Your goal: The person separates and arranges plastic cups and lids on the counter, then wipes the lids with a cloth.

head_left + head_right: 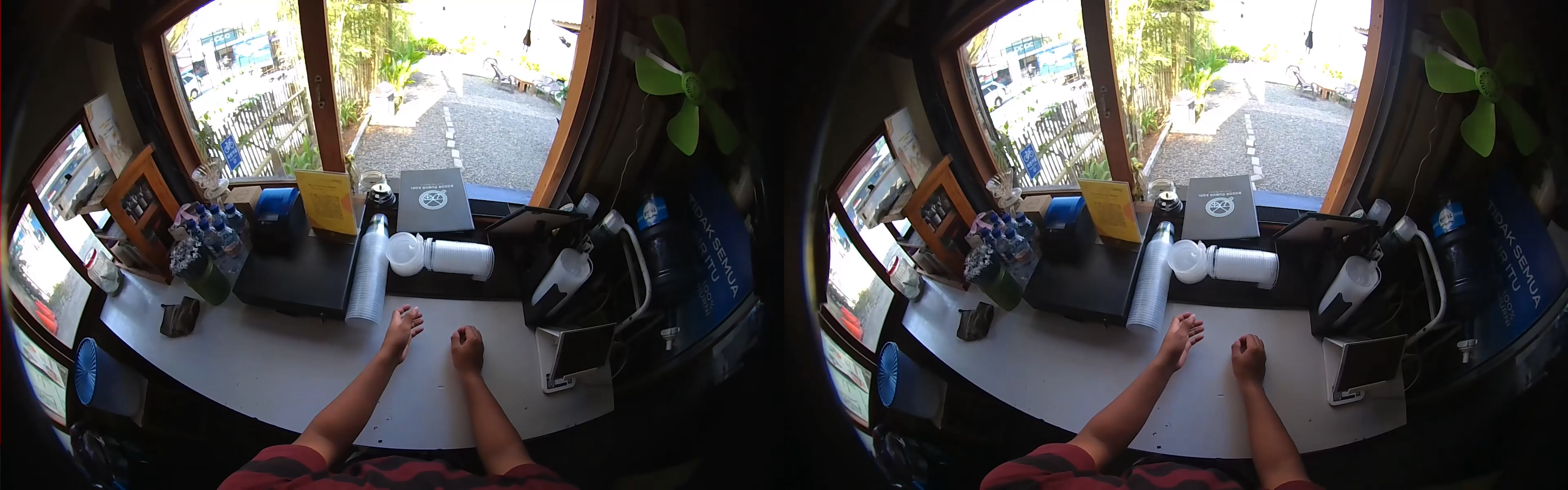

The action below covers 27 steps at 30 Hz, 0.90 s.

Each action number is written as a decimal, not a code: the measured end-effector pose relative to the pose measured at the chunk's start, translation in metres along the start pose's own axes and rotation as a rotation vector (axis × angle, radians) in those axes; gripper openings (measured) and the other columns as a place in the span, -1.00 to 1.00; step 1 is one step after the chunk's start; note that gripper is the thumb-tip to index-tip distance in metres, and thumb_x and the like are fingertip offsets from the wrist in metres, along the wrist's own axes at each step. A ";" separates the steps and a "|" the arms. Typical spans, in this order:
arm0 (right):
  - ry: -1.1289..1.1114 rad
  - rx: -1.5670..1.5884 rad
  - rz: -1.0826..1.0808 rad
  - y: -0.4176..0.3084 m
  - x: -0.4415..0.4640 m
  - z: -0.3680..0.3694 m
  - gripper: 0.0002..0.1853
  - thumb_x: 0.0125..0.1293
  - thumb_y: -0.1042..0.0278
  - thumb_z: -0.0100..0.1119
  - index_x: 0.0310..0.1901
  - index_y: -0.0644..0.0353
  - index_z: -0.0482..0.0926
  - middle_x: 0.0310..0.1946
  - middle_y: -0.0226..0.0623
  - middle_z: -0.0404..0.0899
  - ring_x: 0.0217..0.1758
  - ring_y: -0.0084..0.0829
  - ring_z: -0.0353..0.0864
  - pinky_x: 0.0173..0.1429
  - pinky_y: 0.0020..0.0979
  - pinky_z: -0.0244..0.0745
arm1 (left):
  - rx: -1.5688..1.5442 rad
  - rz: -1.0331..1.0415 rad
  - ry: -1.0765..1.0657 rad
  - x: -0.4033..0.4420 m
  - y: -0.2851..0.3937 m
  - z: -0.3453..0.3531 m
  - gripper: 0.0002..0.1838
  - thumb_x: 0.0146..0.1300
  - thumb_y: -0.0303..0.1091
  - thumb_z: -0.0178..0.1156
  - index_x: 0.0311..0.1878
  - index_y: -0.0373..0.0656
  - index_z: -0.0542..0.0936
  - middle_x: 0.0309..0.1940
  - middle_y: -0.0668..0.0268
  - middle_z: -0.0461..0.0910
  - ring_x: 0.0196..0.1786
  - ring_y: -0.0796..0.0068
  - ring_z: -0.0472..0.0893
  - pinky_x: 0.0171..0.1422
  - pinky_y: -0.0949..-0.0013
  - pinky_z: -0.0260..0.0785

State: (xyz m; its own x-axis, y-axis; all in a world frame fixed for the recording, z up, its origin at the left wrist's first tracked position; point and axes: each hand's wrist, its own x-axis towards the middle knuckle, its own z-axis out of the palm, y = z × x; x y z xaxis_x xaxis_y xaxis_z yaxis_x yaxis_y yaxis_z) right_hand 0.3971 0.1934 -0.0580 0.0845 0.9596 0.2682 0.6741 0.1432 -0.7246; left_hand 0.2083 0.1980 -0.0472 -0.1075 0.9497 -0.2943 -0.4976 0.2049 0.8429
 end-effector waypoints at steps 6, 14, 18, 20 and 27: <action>0.051 0.010 0.025 0.003 0.004 0.002 -0.86 0.24 0.37 0.21 -0.36 0.27 0.55 -0.36 -0.14 0.56 -0.22 -0.12 0.58 -0.04 -0.15 0.50 | 0.079 0.189 0.094 0.036 0.021 0.027 -0.38 0.40 -0.13 0.25 0.35 -0.24 0.26 0.05 0.20 0.48 0.12 0.40 0.49 0.29 0.29 0.36; 0.025 0.011 0.015 -0.002 0.003 -0.004 -0.86 0.23 0.34 0.21 -0.36 0.24 0.56 -0.34 -0.16 0.59 -0.18 -0.11 0.60 -0.01 -0.13 0.53 | -0.183 0.138 0.363 0.086 0.042 0.041 -0.06 0.33 0.08 0.29 0.50 -0.24 0.01 0.46 -0.08 0.11 0.42 -0.10 0.30 0.47 -0.03 0.21; 0.015 0.029 -0.010 0.003 0.006 -0.004 -0.86 0.22 0.34 0.21 -0.37 0.23 0.56 -0.35 -0.18 0.59 -0.20 -0.12 0.60 -0.04 -0.12 0.53 | -0.258 -0.039 0.436 0.142 0.047 0.038 -0.02 0.26 0.11 0.31 0.53 -0.10 -0.02 0.45 -0.03 0.12 0.35 -0.10 0.34 0.39 -0.15 0.28; -0.021 0.053 0.003 0.000 0.005 -0.010 -0.87 0.23 0.34 0.21 -0.36 0.22 0.57 -0.34 -0.18 0.60 -0.20 -0.14 0.61 -0.06 -0.12 0.53 | -0.318 -0.100 0.492 0.158 0.049 0.042 0.01 0.22 0.11 0.32 0.55 -0.01 -0.06 0.39 0.02 0.19 0.29 -0.03 0.38 0.30 -0.19 0.33; 0.155 0.554 0.096 0.024 0.028 -0.008 -0.78 0.35 0.26 0.15 -0.12 0.22 0.48 -0.13 -0.26 0.41 -0.12 -0.38 0.43 -0.12 -0.39 0.47 | -0.181 -0.107 0.717 0.162 0.045 0.058 -0.08 0.13 0.15 0.39 0.45 -0.04 0.21 0.29 0.11 0.32 0.14 0.10 0.41 0.14 -0.03 0.40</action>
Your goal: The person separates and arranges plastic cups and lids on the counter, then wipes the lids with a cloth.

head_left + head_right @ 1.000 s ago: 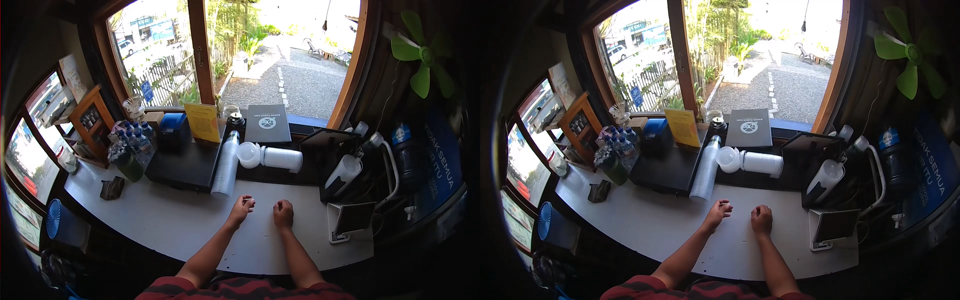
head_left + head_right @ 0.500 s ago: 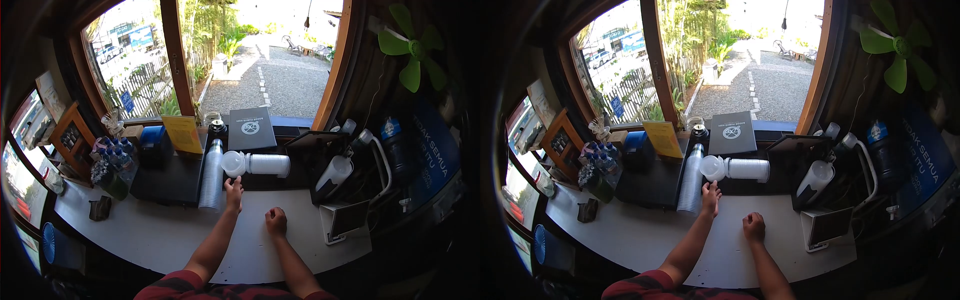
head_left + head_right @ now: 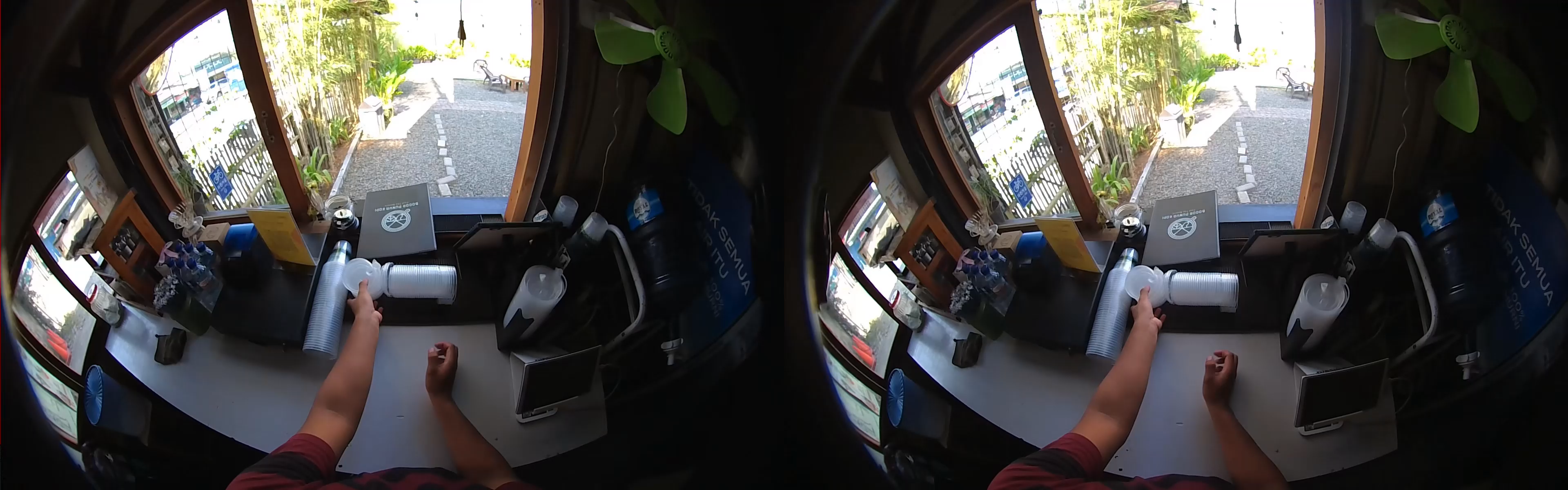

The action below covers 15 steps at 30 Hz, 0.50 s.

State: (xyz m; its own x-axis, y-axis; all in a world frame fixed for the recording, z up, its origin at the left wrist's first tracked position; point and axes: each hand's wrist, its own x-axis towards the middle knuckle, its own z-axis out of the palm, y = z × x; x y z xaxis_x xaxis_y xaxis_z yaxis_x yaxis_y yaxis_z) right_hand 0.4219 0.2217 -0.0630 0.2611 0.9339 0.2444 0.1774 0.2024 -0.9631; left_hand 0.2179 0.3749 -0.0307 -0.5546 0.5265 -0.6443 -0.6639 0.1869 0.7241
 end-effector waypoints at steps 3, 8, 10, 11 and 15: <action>0.105 0.052 0.051 -0.006 0.060 0.003 -0.54 0.41 0.12 0.15 0.19 0.25 0.41 0.11 -0.17 0.40 0.11 -0.33 0.41 0.14 -0.32 0.41 | 0.041 0.005 -0.079 0.011 -0.002 -0.006 -0.04 0.07 0.18 0.42 0.43 -0.08 0.23 0.23 0.14 0.38 0.11 0.16 0.42 0.08 0.03 0.37; 0.096 -0.146 -0.079 0.031 0.144 0.041 -0.42 0.45 -0.05 0.16 0.21 0.32 0.39 0.20 0.07 0.46 0.26 -0.03 0.49 0.28 -0.16 0.40 | 0.115 0.167 0.041 0.003 0.000 0.004 0.05 -0.06 0.03 0.55 0.35 -0.29 0.16 0.14 0.08 0.42 0.03 0.20 0.50 -0.06 0.17 0.41; -0.044 -0.061 0.057 0.035 0.155 0.050 -0.42 0.46 -0.08 0.16 0.18 0.33 0.41 0.15 0.10 0.52 0.25 0.01 0.53 0.29 -0.16 0.41 | 0.102 0.231 0.097 0.004 -0.003 0.008 0.06 -0.11 -0.04 0.61 0.30 -0.30 0.14 0.15 0.01 0.39 0.06 0.19 0.50 0.02 0.17 0.43; -0.044 -0.030 0.043 0.038 0.159 0.053 -0.43 0.47 -0.07 0.16 0.18 0.33 0.42 0.12 0.09 0.54 0.21 0.01 0.55 0.27 -0.16 0.42 | 0.102 0.253 0.088 0.006 -0.004 0.009 0.03 -0.09 -0.05 0.60 0.30 -0.26 0.14 0.18 0.04 0.39 0.11 0.19 0.49 0.06 0.14 0.42; -0.034 0.067 0.005 0.056 0.158 0.055 -0.48 0.47 -0.02 0.20 0.17 0.30 0.44 0.03 -0.02 0.57 0.15 -0.13 0.58 0.29 -0.20 0.41 | 0.107 0.402 -0.019 0.018 -0.016 0.001 -0.09 0.01 -0.09 0.59 0.24 -0.13 0.14 0.18 0.13 0.36 0.21 0.24 0.44 0.09 0.14 0.44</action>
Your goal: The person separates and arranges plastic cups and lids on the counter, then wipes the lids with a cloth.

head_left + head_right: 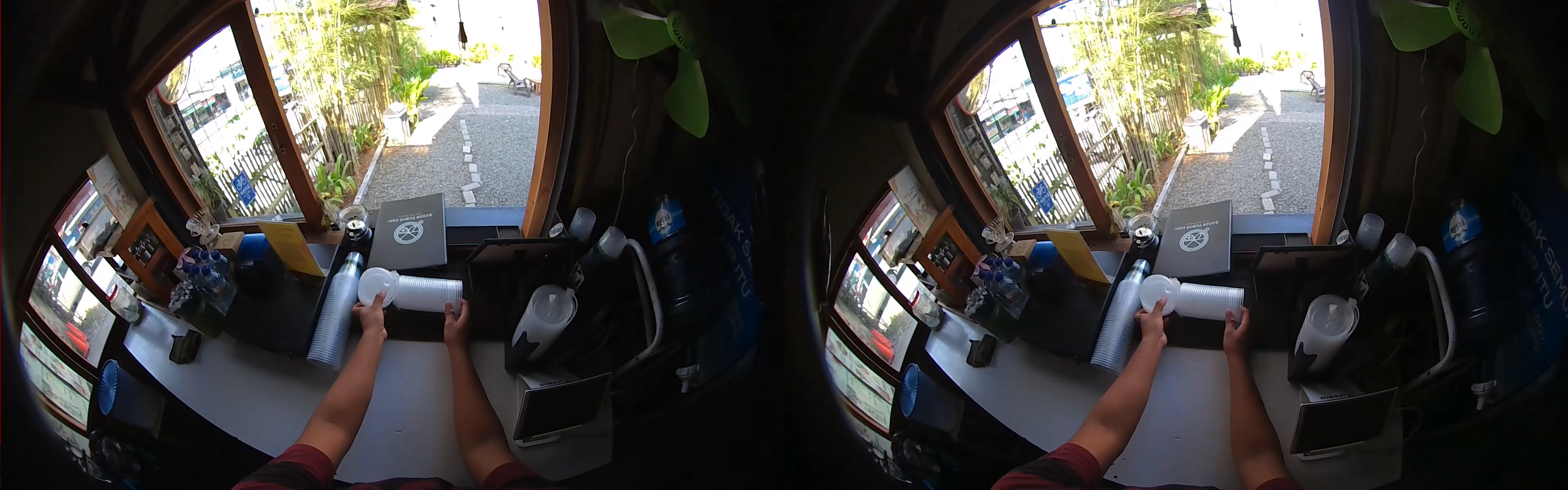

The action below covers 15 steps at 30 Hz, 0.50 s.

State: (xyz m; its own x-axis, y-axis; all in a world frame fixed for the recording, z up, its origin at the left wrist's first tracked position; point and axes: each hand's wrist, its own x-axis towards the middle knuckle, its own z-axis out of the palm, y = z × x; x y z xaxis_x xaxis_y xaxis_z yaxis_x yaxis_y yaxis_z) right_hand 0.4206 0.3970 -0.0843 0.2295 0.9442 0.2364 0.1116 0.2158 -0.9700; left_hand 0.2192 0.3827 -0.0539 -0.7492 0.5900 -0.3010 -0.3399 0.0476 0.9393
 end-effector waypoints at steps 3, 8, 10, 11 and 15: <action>0.001 -0.059 -0.008 -0.001 -0.007 -0.009 -0.48 0.47 0.00 0.20 0.17 0.31 0.44 0.02 -0.02 0.58 0.14 -0.15 0.58 0.28 -0.21 0.42 | 0.032 0.158 -0.041 0.001 -0.019 -0.001 -0.12 0.04 -0.11 0.59 0.20 -0.08 0.12 0.19 0.15 0.32 0.20 0.27 0.44 0.06 0.19 0.47; -0.006 -0.050 -0.040 0.004 -0.011 -0.016 -0.48 0.46 0.02 0.21 0.17 0.35 0.46 0.02 0.01 0.60 0.14 -0.17 0.59 0.24 -0.24 0.44 | -0.104 0.130 -0.149 -0.039 -0.001 -0.014 -0.12 0.10 -0.18 0.56 0.21 -0.03 0.04 0.24 0.11 0.24 0.23 0.23 0.43 0.17 0.19 0.50; -0.058 -0.047 0.020 0.000 -0.024 -0.026 -0.50 0.47 0.03 0.18 0.15 0.34 0.47 -0.03 0.00 0.61 0.10 -0.19 0.61 0.21 -0.24 0.45 | -0.102 0.169 -0.161 -0.061 0.008 -0.026 -0.11 0.12 -0.24 0.54 0.24 -0.10 0.01 0.23 0.07 0.25 0.23 0.21 0.42 0.37 0.16 0.33; -0.087 -0.047 0.054 -0.003 -0.033 -0.031 -0.51 0.47 0.04 0.16 0.14 0.34 0.48 -0.05 -0.01 0.62 0.08 -0.20 0.61 0.19 -0.24 0.45 | -0.099 0.185 -0.164 -0.071 0.010 -0.035 -0.10 0.13 -0.26 0.54 0.26 -0.13 0.00 0.22 0.04 0.26 0.24 0.19 0.42 0.47 0.14 0.25; -0.110 -0.028 0.018 -0.059 -0.088 -0.063 -0.60 0.49 0.09 0.08 0.04 0.32 0.49 -0.18 -0.11 0.59 -0.09 -0.27 0.58 0.08 -0.27 0.46 | -0.128 0.331 -0.210 -0.127 0.009 -0.086 -0.02 0.13 -0.24 0.53 0.33 -0.12 -0.07 0.26 -0.02 0.23 0.32 0.18 0.35 0.50 0.15 0.23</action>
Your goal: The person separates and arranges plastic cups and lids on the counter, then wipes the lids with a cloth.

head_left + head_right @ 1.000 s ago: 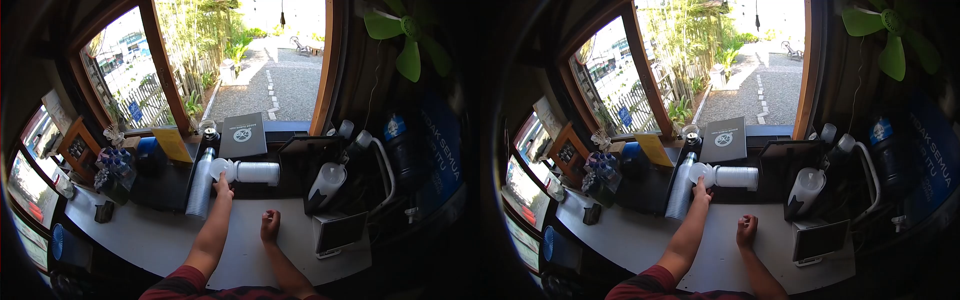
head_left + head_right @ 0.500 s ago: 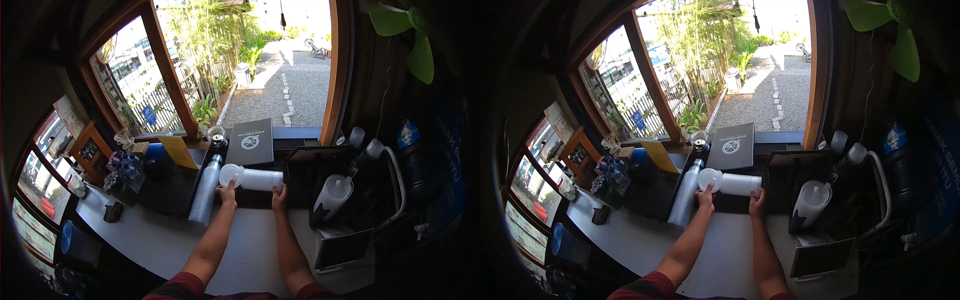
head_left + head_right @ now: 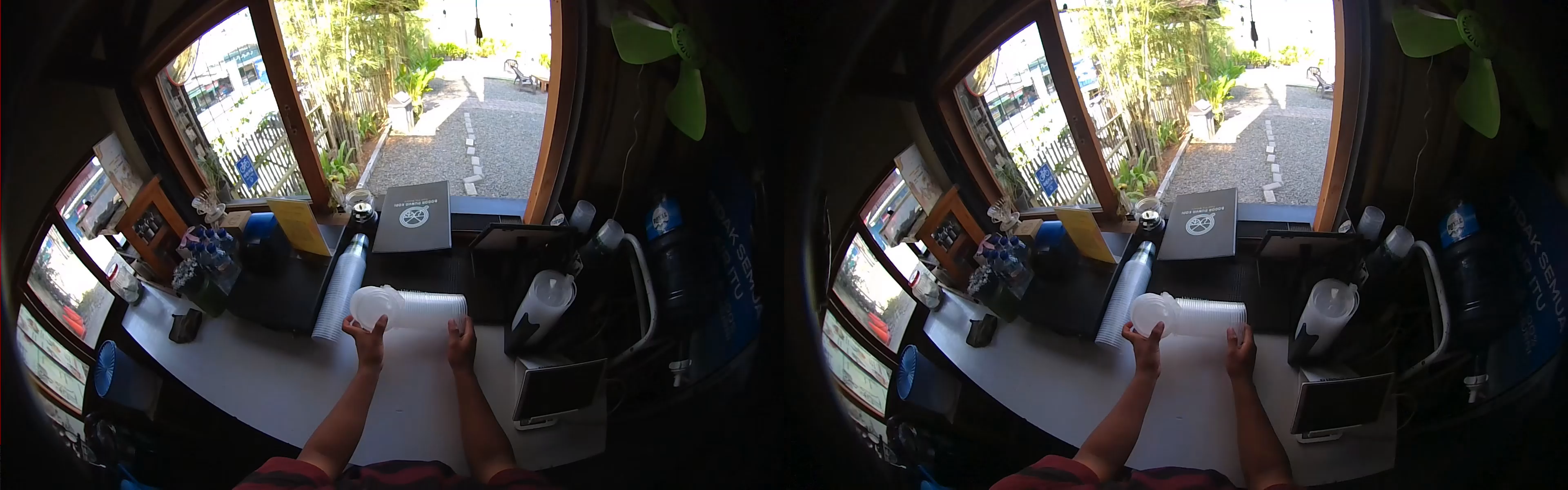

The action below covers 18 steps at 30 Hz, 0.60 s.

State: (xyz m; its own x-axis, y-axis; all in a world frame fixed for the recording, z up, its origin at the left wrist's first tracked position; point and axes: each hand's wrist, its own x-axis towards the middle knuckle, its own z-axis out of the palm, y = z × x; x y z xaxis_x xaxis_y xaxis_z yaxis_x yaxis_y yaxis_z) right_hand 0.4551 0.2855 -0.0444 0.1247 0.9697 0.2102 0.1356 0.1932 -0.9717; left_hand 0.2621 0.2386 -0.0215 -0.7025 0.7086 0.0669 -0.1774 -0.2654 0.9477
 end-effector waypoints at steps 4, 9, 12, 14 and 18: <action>-0.148 0.024 0.101 -0.018 -0.065 -0.032 -0.64 0.47 0.14 0.10 0.01 0.32 0.46 -0.22 -0.14 0.56 -0.10 -0.28 0.56 0.08 -0.29 0.45 | 0.085 -0.062 -0.016 -0.069 0.019 -0.057 0.01 0.15 -0.15 0.52 0.37 -0.09 -0.09 0.30 -0.03 0.21 0.35 0.15 0.33 0.49 0.15 0.20; -0.193 -0.052 0.118 -0.020 -0.129 -0.054 -0.63 0.46 0.16 0.09 0.07 0.31 0.43 -0.14 -0.08 0.56 -0.03 -0.23 0.56 0.14 -0.26 0.43 | -0.007 -0.185 0.027 -0.128 0.003 -0.119 0.03 0.12 -0.07 0.52 0.38 -0.08 -0.06 0.26 -0.01 0.22 0.32 0.16 0.35 0.44 0.16 0.23; -0.206 -0.049 0.150 -0.024 -0.145 -0.057 -0.57 0.45 0.17 0.09 0.17 0.33 0.40 -0.02 0.09 0.59 0.10 0.00 0.60 0.22 -0.16 0.44 | 0.061 -0.154 0.016 -0.139 0.016 -0.130 0.02 0.12 -0.11 0.53 0.38 -0.10 -0.06 0.25 0.01 0.24 0.29 0.18 0.38 0.41 0.19 0.27; -0.191 -0.068 0.109 -0.018 -0.150 -0.055 -0.56 0.46 0.16 0.09 0.18 0.34 0.39 -0.03 0.11 0.59 0.08 0.03 0.60 0.20 -0.14 0.44 | 0.070 -0.150 0.023 -0.138 0.018 -0.141 0.02 0.13 -0.14 0.53 0.38 -0.11 -0.06 0.25 0.02 0.25 0.29 0.18 0.39 0.40 0.21 0.30; -0.174 -0.132 0.034 -0.024 -0.155 -0.045 -0.54 0.45 0.12 0.13 0.15 0.35 0.40 -0.04 0.13 0.57 0.06 0.08 0.59 0.18 -0.08 0.44 | 0.154 -0.141 -0.080 -0.126 0.026 -0.168 0.00 0.15 -0.17 0.52 0.38 -0.13 -0.06 0.26 0.02 0.29 0.29 0.19 0.42 0.39 0.22 0.33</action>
State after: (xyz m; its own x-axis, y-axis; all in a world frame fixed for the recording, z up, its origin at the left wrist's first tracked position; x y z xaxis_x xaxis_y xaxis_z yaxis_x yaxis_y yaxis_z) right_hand 0.4765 0.1235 -0.0490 -0.0387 0.9888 0.1442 0.2631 0.1493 -0.9532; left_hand 0.2304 0.0330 -0.0578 -0.6197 0.7832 -0.0511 -0.1582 -0.0610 0.9855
